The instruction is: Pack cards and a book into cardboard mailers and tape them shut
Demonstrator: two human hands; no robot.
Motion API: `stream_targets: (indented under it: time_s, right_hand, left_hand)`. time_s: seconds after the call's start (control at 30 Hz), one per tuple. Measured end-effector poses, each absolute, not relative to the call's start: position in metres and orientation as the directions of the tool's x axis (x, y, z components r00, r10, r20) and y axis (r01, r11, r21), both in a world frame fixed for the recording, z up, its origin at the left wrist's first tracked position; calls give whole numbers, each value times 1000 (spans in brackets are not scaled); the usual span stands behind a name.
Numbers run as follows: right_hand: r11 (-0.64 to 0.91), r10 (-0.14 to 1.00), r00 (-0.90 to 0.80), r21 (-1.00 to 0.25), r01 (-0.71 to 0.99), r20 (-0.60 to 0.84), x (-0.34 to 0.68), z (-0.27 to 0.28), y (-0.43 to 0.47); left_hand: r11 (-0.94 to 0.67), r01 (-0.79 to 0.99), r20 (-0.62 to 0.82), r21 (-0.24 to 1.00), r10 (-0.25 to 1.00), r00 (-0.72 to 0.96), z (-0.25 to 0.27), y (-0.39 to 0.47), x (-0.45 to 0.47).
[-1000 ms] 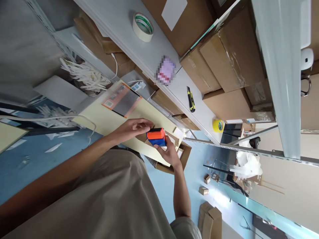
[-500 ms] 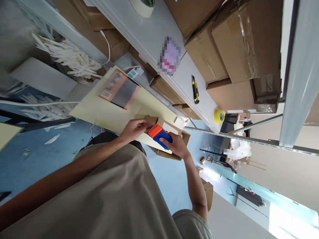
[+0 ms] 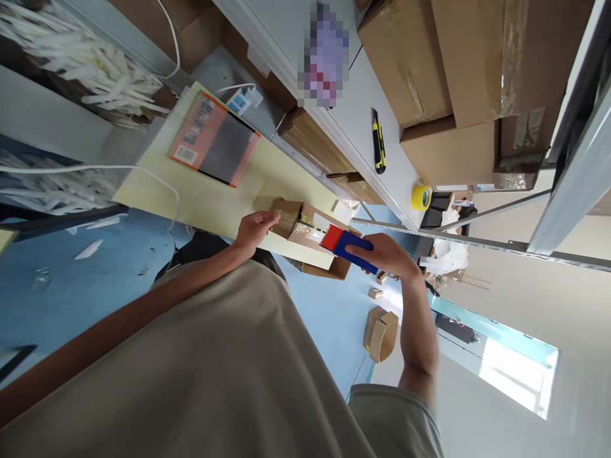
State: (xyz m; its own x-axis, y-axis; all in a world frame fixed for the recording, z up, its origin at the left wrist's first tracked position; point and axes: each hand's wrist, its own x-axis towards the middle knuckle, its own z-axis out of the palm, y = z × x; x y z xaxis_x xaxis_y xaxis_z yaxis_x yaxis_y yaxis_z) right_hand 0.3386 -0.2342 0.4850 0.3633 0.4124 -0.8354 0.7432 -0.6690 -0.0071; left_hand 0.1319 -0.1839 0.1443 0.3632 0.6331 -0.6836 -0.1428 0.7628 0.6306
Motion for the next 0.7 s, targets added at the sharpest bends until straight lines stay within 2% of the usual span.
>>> stream_targets:
  time_s: [0.1, 0.27, 0.53, 0.7]
  right_hand:
    - [-624, 462, 377, 8, 781, -803, 326, 487, -220]
    - [-601, 457, 352, 7, 799, -817, 315, 477, -205]
    - [-588, 479, 343, -4, 809, -808, 311, 462, -197]
    - [-594, 470, 351, 5, 805, -810, 306, 462, -194]
  left_hand:
    - [787, -154, -707, 598, 608, 361, 141, -193, 148]
    - [756, -168, -684, 632, 647, 337, 130, -199, 162]
    - [740, -28, -693, 672, 641, 329, 117, -205, 179]
    - [681, 71, -671, 728, 688, 277, 117, -208, 178]
